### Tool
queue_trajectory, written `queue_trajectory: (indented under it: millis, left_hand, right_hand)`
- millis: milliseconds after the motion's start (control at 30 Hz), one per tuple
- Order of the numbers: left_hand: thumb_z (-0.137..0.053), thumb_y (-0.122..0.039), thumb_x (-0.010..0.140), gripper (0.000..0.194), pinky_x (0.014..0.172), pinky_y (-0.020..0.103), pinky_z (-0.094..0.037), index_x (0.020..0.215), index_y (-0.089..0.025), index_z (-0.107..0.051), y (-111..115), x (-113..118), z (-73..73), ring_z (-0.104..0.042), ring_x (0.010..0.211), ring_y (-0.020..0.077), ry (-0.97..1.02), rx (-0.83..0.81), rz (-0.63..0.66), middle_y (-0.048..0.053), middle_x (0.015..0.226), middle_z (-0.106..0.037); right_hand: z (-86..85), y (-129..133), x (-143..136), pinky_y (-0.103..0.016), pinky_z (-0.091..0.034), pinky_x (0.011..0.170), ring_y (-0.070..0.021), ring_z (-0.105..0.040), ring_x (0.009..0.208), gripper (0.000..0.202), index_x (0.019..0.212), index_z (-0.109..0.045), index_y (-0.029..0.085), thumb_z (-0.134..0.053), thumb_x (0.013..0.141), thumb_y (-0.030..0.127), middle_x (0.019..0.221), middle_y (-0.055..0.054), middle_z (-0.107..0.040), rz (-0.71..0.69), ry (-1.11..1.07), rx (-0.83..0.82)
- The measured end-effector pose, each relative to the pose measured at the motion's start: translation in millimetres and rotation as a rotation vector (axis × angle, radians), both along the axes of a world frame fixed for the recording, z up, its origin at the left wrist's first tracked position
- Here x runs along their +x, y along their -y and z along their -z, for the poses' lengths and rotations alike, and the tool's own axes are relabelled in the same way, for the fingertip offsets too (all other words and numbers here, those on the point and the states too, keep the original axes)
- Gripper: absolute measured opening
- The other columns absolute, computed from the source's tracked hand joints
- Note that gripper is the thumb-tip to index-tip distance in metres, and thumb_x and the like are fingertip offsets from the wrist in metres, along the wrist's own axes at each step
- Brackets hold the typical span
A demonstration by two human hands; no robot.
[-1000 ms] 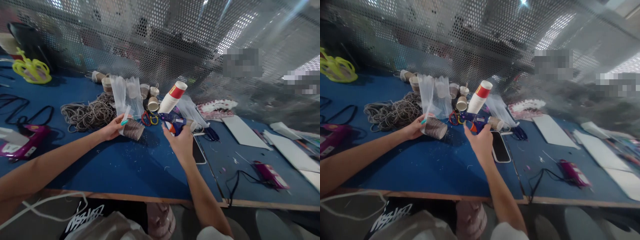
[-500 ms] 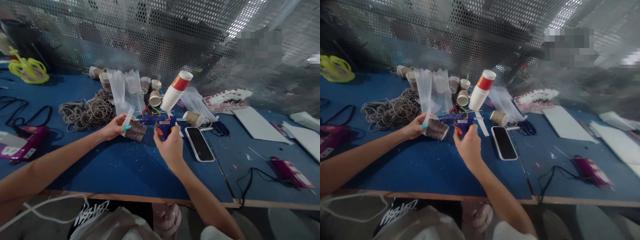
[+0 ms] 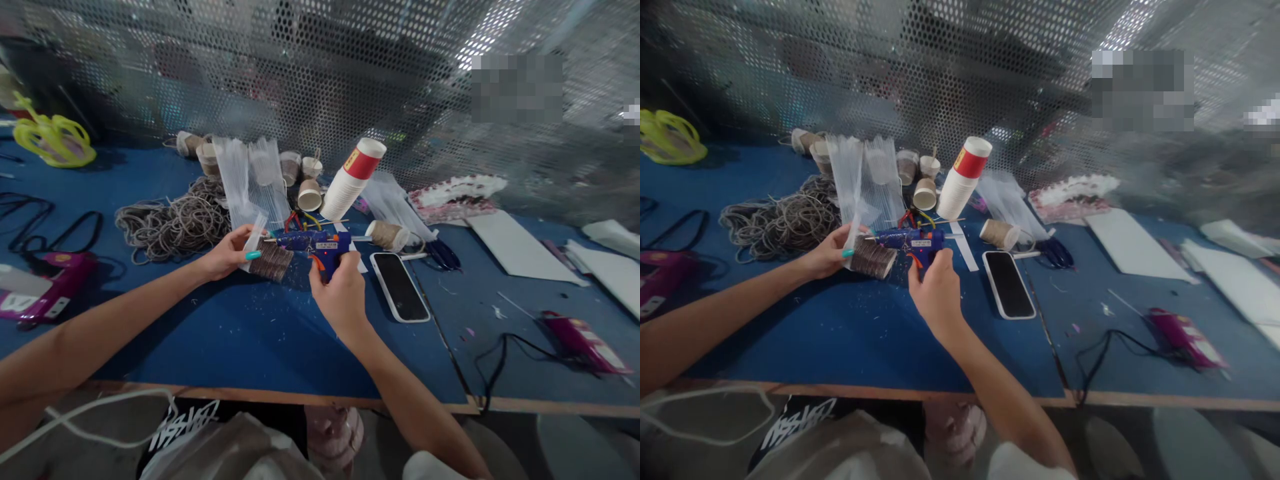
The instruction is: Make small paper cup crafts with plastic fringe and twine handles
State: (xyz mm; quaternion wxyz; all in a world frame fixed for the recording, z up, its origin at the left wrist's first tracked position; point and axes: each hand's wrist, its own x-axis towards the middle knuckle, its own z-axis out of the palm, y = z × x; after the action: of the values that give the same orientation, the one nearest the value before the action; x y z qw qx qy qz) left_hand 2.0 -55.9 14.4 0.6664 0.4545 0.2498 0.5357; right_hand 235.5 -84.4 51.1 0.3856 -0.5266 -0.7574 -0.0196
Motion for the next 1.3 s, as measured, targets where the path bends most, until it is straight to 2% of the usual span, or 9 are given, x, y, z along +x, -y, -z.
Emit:
queue_trajectory:
  millis: [300, 567, 967, 1300]
  left_hand:
    - [-0.092, -0.028, 0.053, 0.045, 0.070, 0.018, -0.053, 0.093, -0.021, -0.071, 0.3, 0.1, -0.5, -0.066, 0.077, 0.0106, 0.038, -0.016, 0.001, 0.000, 0.088, -0.072]
    - [-0.092, -0.028, 0.053, 0.044, 0.070, 0.017, -0.054, 0.093, -0.022, -0.072, 0.7, 0.5, -2.2, -0.068, 0.077, 0.0100, 0.051, -0.016, 0.001, -0.002, 0.088, -0.073]
    - [-0.093, -0.027, 0.050, 0.048, 0.074, 0.017, -0.051, 0.093, -0.023, -0.074, 0.3, 2.0, -1.0, -0.065, 0.082, 0.0105, -0.003, -0.002, -0.050, -0.001, 0.090, -0.072]
    - [-0.093, -0.027, 0.050, 0.051, 0.073, 0.020, -0.052, 0.097, -0.022, -0.073, 0.7, 1.3, 0.4, -0.067, 0.083, 0.0129, -0.015, -0.013, -0.059, 0.001, 0.094, -0.073]
  right_hand:
    - [-4.5, 2.0, 2.4, -0.029, -0.045, 0.041, -0.0187, -0.057, 0.052, 0.025, 0.089, -0.028, 0.025, -0.051, 0.083, 0.029, 0.071, -0.002, -0.051, -0.026, 0.024, 0.025]
    - [-6.2, 3.6, 4.0, -0.032, -0.048, 0.044, -0.0208, -0.059, 0.054, 0.022, 0.088, -0.028, 0.024, -0.049, 0.083, 0.028, 0.072, -0.003, -0.052, -0.019, 0.045, 0.014]
    - [-3.5, 2.4, 1.3, -0.035, -0.051, 0.050, -0.0224, -0.061, 0.061, 0.020, 0.088, -0.030, 0.025, -0.049, 0.085, 0.030, 0.074, -0.003, -0.053, -0.003, 0.002, -0.026]
    - [0.4, 3.4, -0.5, -0.032, -0.049, 0.047, -0.0214, -0.062, 0.060, 0.025, 0.090, -0.029, 0.024, -0.051, 0.083, 0.033, 0.073, -0.002, -0.054, -0.028, -0.048, -0.040]
